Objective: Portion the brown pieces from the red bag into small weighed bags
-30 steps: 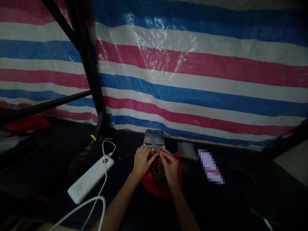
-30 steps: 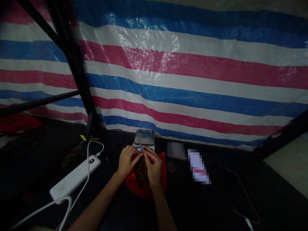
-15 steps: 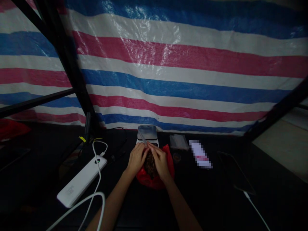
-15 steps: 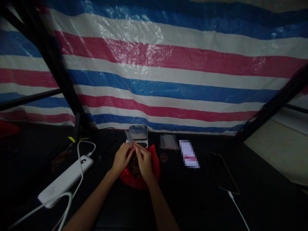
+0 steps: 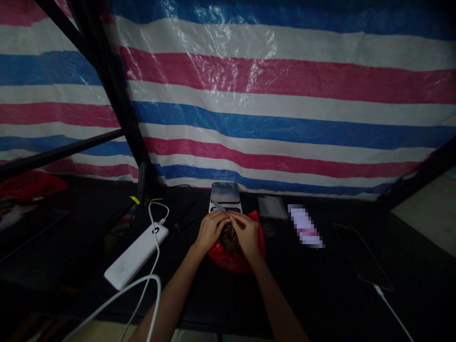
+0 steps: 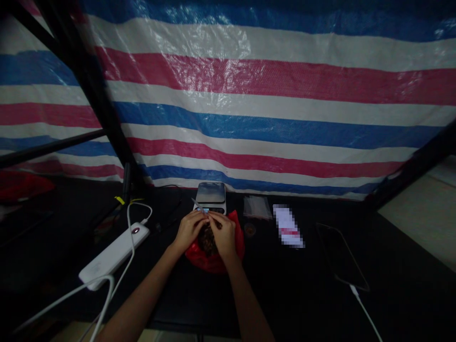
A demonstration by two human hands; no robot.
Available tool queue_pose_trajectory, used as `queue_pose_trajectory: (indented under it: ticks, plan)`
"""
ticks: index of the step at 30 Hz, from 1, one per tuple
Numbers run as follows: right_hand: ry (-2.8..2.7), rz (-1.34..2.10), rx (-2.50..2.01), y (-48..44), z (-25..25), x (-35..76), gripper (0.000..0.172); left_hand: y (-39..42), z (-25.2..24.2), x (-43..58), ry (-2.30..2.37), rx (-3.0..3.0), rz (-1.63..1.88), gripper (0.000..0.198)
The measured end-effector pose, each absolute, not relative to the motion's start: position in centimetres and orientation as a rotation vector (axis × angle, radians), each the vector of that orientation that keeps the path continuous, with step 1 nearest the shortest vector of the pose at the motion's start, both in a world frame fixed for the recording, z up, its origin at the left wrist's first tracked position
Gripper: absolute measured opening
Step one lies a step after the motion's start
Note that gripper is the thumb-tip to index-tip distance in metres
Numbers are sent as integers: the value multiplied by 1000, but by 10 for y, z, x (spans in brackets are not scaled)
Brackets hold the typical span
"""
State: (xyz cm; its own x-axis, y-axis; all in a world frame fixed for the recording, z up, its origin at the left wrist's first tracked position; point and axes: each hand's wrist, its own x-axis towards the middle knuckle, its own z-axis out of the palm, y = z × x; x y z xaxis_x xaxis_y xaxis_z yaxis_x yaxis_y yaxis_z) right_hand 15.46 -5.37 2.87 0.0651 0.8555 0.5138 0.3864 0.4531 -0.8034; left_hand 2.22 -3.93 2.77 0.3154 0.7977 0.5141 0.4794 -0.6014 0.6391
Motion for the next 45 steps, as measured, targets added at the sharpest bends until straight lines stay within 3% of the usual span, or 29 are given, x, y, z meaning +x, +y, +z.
queue_pose_trajectory:
  ticks: [8, 13, 25, 29, 35, 39, 45]
  plan:
    - [-1598, 252, -1279, -48, 24, 158, 12, -46, 28, 30, 1313, 2244, 1106, 18]
    - [-1451, 300, -1380, -49, 27, 164, 13, -48, 25, 32, 1486, 2115, 1191, 10]
    - [-1522, 543, -1224, -53, 26, 152, 9, -48, 21, 29, 1516, 2141, 1278, 16]
    - [-1365, 677, -1216, -51, 28, 161, 8, -52, 23, 27, 1757, 2276, 1460, 3]
    - [-1354, 813, -1122, -48, 26, 167, 11, -56, 43, 26, 1233, 2710, 1128, 38]
    - [-1337, 809, -1134, -45, 24, 166, 14, -52, 46, 27, 1208, 2731, 1053, 52]
    - [-1328, 826, -1129, -46, 24, 163, 15, -46, 39, 22, 1398, 2774, 1118, 46]
